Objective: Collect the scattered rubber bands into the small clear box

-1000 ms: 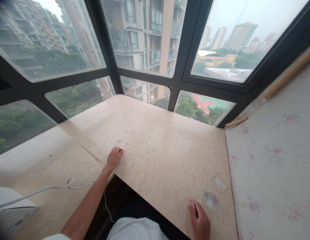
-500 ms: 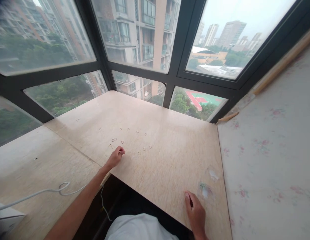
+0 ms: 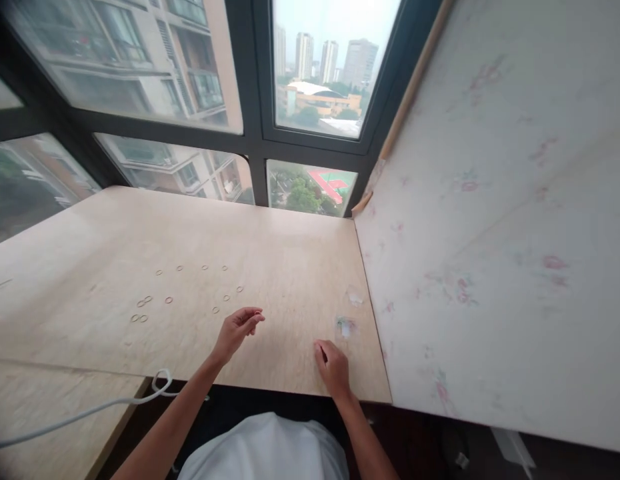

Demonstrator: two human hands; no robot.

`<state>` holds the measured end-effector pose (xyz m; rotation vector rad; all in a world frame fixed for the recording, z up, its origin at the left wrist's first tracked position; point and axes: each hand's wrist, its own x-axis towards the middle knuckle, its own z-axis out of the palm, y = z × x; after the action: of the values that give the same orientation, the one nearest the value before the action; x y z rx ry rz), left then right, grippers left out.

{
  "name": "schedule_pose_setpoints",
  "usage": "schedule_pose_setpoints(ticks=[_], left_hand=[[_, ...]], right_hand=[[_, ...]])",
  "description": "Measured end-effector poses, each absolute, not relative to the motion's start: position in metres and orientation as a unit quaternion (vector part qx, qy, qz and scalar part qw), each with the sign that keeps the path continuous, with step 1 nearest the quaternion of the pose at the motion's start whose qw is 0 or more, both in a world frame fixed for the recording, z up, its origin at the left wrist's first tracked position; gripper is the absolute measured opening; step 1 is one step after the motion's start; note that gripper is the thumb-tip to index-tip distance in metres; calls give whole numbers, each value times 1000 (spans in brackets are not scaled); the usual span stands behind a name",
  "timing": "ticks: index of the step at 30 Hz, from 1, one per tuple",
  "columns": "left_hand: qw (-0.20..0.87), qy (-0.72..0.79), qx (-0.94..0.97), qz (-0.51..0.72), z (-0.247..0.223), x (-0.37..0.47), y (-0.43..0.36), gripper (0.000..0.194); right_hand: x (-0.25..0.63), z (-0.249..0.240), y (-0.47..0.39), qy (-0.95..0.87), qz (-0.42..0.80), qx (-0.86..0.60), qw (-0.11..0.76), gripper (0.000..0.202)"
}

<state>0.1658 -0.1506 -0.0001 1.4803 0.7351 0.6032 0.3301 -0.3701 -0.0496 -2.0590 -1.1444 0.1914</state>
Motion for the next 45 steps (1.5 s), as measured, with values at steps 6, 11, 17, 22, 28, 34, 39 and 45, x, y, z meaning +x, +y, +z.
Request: schedule_pose_setpoints(ticks=[6, 11, 17, 22, 28, 34, 39, 45], left_hand=[[639, 292, 677, 219, 2, 219, -189, 33], [553, 277, 755, 218, 0, 263, -215, 30], [501, 193, 825, 175, 2, 327, -245, 20], [434, 200, 872, 108, -8, 364, -263, 22], [401, 221, 876, 150, -18, 342, -243, 25], [380, 322, 841, 212, -39, 266, -196, 21], [395, 338, 818, 246, -49, 213, -182, 26], [407, 291, 821, 276, -46, 189, -195, 23]], right_hand=[[329, -42, -367, -434, 77, -800, 407, 29], [331, -41, -367, -427, 84, -801, 411, 27], [334, -50, -368, -428, 56, -815, 387, 21], [336, -55, -369, -427, 46, -817, 385, 19], [335, -51, -370, -432, 65, -795, 420, 23], [333, -43, -370, -431, 101, -787, 430, 26], [334, -41, -369, -418, 124, -788, 435, 27], [337, -38, -350, -391, 192, -759, 483, 27]])
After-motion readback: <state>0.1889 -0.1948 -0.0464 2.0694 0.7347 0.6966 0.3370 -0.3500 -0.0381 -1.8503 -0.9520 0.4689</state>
